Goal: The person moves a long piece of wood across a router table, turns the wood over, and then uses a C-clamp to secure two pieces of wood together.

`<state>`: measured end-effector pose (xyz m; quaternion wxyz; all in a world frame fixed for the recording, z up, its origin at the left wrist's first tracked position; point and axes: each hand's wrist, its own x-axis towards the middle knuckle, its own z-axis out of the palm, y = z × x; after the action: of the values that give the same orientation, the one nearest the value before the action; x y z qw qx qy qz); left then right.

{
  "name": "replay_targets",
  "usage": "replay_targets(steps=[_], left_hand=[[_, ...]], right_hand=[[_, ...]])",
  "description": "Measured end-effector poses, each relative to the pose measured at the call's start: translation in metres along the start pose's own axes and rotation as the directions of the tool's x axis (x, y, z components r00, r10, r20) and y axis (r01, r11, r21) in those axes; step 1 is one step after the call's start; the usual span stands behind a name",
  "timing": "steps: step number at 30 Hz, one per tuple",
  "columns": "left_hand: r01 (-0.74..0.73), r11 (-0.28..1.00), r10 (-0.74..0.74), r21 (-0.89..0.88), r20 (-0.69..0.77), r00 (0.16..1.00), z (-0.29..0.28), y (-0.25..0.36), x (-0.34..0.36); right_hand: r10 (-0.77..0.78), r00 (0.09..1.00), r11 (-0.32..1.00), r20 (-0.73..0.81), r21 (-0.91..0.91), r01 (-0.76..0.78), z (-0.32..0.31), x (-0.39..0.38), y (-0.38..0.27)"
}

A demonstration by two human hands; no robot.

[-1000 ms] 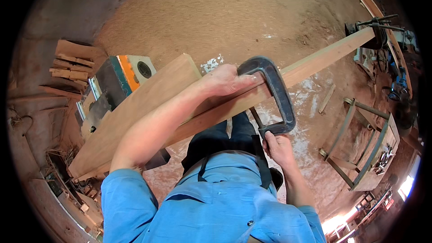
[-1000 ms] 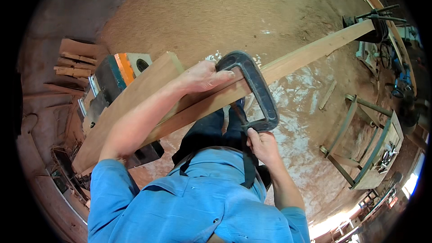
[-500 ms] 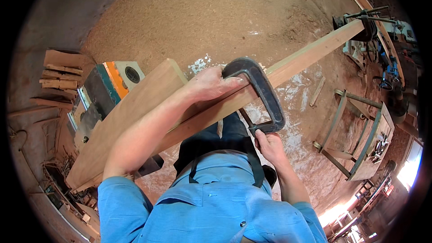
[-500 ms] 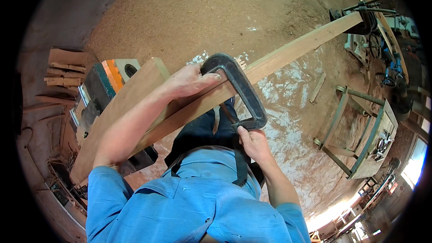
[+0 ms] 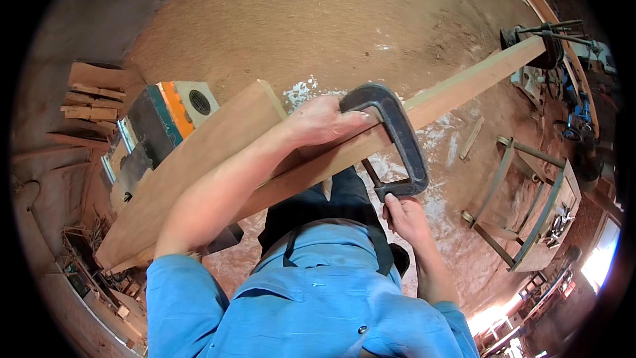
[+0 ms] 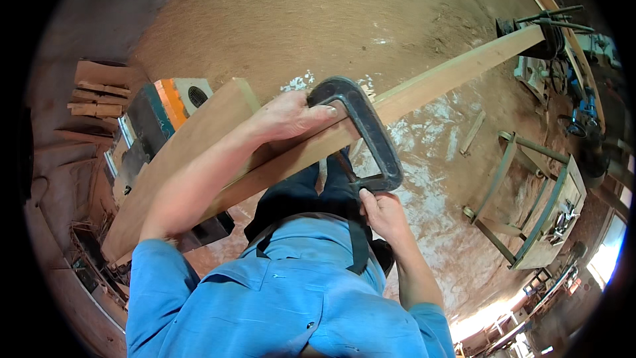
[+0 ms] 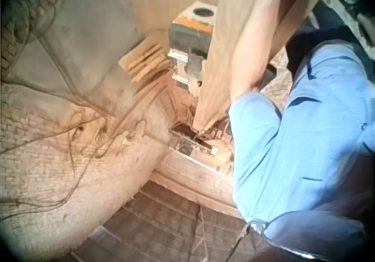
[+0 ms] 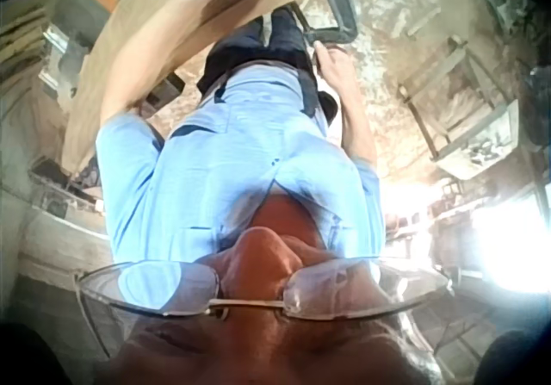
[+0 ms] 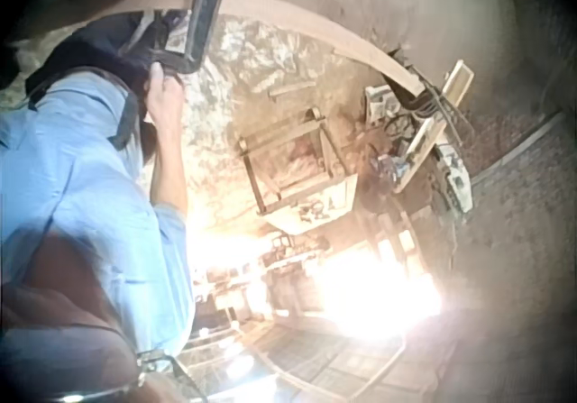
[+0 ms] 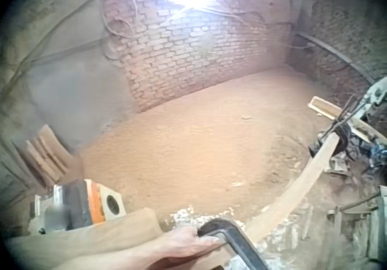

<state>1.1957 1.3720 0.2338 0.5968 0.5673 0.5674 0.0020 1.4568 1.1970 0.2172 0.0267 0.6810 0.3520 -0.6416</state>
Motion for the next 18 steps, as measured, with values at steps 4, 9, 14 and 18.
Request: replay_targets(steps=[4,9,14,18], left_hand=[[-0.111,0.993,0.108,-0.049,-0.061,0.992,0.008,-0.019,0.006],[-0.042,0.998,0.042,0.040,0.010,0.999,0.000,-0.009,0.003],[-0.077,0.997,0.077,0.001,-0.001,0.997,0.009,-0.035,0.013],[-0.100,0.995,0.101,0.025,-0.043,0.994,0.013,-0.040,0.017]], right_hand=[[-0.243,0.969,0.969,-0.039,-0.065,0.240,0.002,-0.019,0.011],[-0.505,0.858,0.836,-0.098,-0.302,0.458,0.000,-0.033,0.039],[-0.475,0.847,0.879,-0.240,-0.091,0.467,0.020,-0.030,0.074],[-0.071,0.994,0.712,-0.084,0.693,0.110,0.038,-0.022,0.111]])
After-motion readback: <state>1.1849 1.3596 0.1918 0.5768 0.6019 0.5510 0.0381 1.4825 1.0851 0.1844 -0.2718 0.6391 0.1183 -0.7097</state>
